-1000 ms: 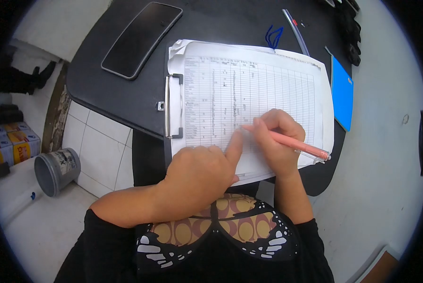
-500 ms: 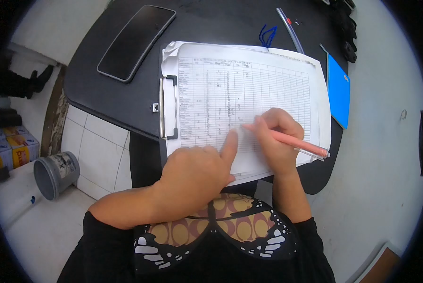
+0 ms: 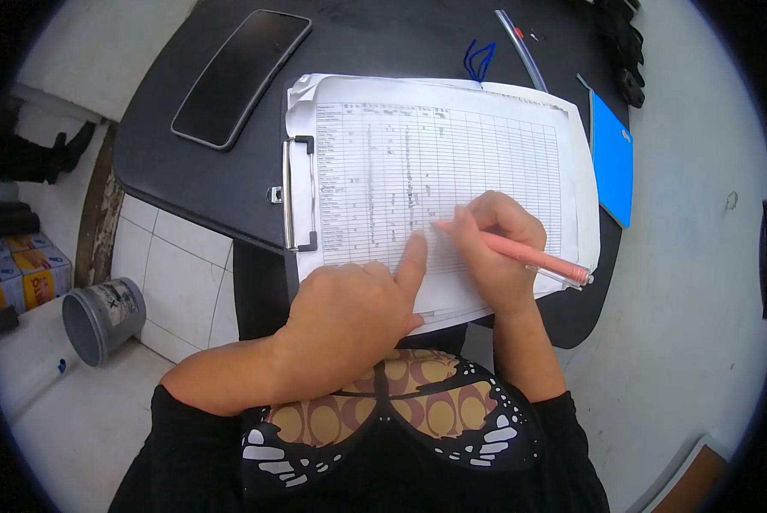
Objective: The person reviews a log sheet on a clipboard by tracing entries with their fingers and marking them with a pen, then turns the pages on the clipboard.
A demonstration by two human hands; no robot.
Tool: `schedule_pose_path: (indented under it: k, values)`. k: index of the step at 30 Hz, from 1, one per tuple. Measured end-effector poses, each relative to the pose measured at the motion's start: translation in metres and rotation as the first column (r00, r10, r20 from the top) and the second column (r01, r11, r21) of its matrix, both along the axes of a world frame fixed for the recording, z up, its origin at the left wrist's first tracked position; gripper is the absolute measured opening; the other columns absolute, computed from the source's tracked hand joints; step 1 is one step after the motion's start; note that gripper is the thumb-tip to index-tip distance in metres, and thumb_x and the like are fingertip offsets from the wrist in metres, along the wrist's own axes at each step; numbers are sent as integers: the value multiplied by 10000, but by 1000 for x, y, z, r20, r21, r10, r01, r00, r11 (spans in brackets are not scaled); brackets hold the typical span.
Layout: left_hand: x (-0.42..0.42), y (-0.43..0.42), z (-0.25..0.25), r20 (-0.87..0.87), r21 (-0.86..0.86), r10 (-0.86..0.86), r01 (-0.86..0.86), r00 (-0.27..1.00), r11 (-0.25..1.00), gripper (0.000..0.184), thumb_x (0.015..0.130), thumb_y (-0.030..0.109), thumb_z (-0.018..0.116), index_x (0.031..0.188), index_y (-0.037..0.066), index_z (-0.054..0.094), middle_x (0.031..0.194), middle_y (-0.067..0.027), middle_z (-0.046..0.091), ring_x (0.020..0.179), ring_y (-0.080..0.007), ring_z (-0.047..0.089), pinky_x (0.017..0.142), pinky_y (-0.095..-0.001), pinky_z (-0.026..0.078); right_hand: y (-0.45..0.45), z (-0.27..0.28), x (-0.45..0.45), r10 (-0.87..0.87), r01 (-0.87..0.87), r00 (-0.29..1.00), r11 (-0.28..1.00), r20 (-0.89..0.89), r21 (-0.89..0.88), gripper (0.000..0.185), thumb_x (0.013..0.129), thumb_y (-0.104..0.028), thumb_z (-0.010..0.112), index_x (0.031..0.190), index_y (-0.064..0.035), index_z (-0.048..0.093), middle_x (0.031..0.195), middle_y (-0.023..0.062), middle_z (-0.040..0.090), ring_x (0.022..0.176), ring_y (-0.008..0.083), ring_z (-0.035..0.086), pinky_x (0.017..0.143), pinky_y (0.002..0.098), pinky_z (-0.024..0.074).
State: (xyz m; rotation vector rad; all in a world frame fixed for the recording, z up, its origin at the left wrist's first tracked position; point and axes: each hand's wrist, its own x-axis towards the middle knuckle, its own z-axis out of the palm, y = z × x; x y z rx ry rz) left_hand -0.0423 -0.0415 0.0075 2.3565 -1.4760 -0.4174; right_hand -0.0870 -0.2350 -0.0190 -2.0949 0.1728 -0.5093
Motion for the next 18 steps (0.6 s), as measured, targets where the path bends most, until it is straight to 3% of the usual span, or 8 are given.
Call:
schedule_pose_path:
  k: [12,18]
  values:
    - [0,0,-2,-28,-11,5,-6,1000,1000,768,839,453,674,1391,-36,460,654,-57,547,532,-186,570,462,-320,438,-4,1,-1,42,-43,999,999,-20,-12,252,807,-11,713,613,-31,552,591,34,573,511,83,499,480,244,391]
    - [2,-2,1,-48,16,-5,5,999,1000,766,851,452,668,1391,-46,451,649,-65,560,525,-190,577,460,-319,445,-9,8,-2,-23,56,993,953,-116,296,142,876,-61,675,762,-36,595,654,8,601,580,76,537,547,235,445]
